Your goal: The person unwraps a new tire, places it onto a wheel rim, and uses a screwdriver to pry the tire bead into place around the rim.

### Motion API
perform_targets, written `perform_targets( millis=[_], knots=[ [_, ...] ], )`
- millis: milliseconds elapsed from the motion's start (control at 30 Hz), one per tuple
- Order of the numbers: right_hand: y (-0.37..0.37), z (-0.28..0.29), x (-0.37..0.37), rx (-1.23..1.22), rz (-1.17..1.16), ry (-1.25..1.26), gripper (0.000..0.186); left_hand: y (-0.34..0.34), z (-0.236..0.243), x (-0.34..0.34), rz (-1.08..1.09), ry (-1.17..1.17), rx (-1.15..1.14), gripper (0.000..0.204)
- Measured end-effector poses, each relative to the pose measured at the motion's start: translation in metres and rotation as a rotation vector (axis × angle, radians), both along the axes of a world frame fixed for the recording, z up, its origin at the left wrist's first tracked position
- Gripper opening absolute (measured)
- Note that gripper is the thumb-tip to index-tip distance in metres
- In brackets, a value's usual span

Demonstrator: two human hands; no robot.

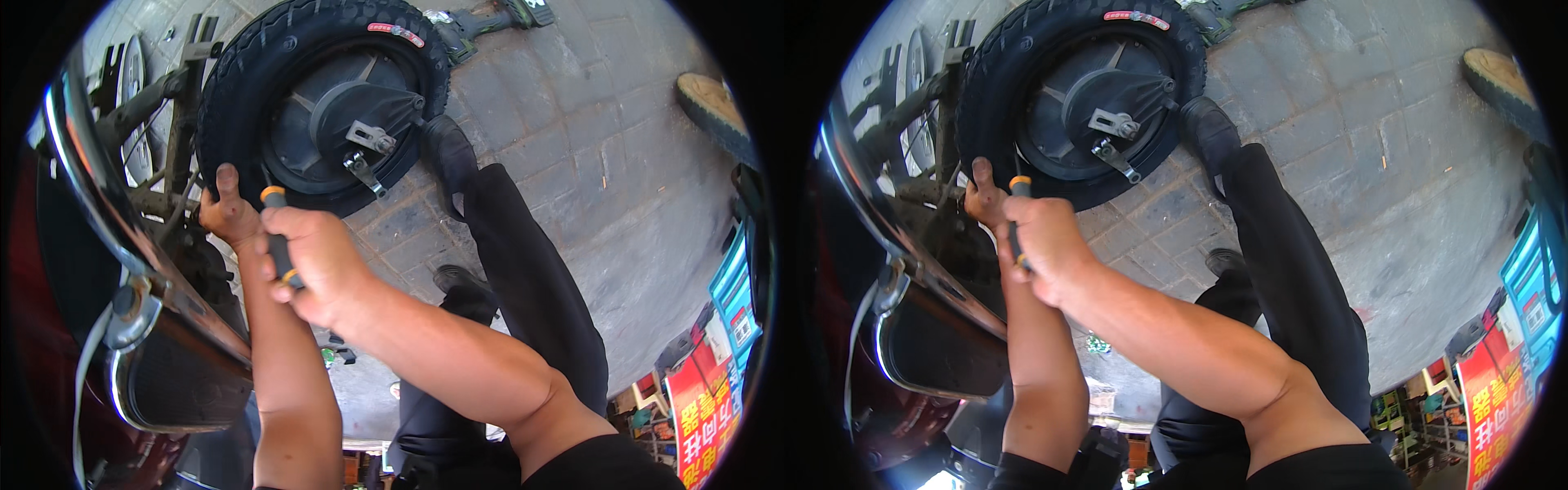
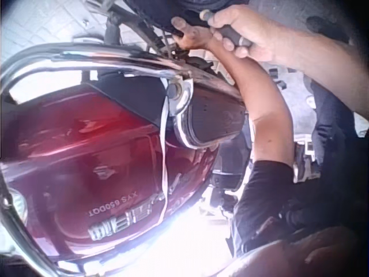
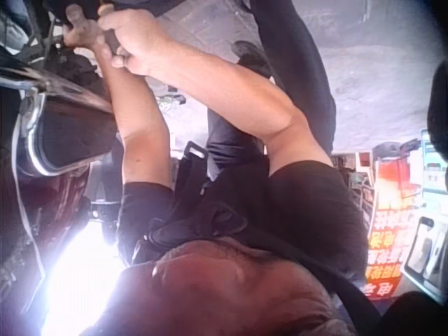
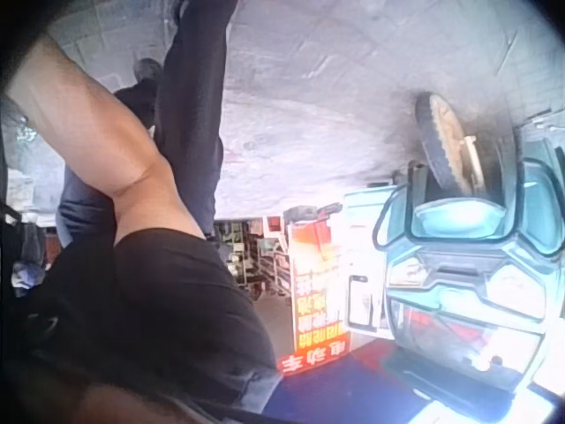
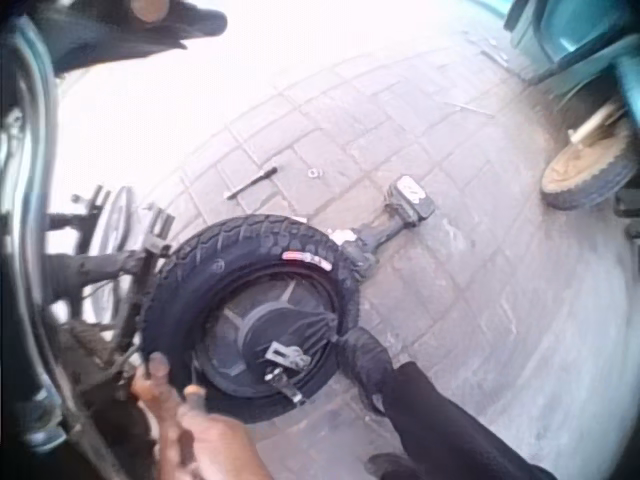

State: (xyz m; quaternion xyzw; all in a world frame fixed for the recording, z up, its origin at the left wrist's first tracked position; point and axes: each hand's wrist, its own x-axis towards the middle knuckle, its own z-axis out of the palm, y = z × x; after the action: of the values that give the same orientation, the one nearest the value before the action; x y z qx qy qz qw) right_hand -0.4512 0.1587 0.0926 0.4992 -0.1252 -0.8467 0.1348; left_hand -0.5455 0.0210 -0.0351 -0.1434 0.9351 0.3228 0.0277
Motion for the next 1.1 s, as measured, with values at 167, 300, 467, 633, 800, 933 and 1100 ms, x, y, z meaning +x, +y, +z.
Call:
perform_targets(
  millis=[167,300,467,633,800,933,1100],
  knots=[
    [-0.019,0.033,-0.030,0.084,-0.008,-0.069,0.023,-0.006,-0.010,-0.013,-0.057,-0.007,0.021,0.079],
    [-0.014,0.014,0.000,0.305,0.361,0.059,0.025,-0.001,-0.009,-0.009,-0.107,0.032,0.121,0.081],
    [0.020,0.038,0.068,0.221,0.339,0.195,0.025,0.006,-0.007,-0.003,-0.142,-0.003,0.143,0.073],
    [0.120,0.054,0.132,0.896,1.399,0.334,0.028,0.003,-0.004,-0.001,-0.289,-0.019,0.457,0.063],
    [0.173,0.018,0.158,1.230,1.957,0.221,0.028,-0.004,-0.005,0.002,-0.262,-0.108,0.452,0.062],
    [0.174,-0.024,0.122,1.287,2.163,0.316,0.032,-0.007,-0.010,0.009,-0.203,-0.096,0.390,0.057],
    [0.181,-0.058,0.078,1.304,2.372,0.489,0.033,-0.006,-0.010,0.012,-0.251,-0.090,0.466,0.044]
  ],
)
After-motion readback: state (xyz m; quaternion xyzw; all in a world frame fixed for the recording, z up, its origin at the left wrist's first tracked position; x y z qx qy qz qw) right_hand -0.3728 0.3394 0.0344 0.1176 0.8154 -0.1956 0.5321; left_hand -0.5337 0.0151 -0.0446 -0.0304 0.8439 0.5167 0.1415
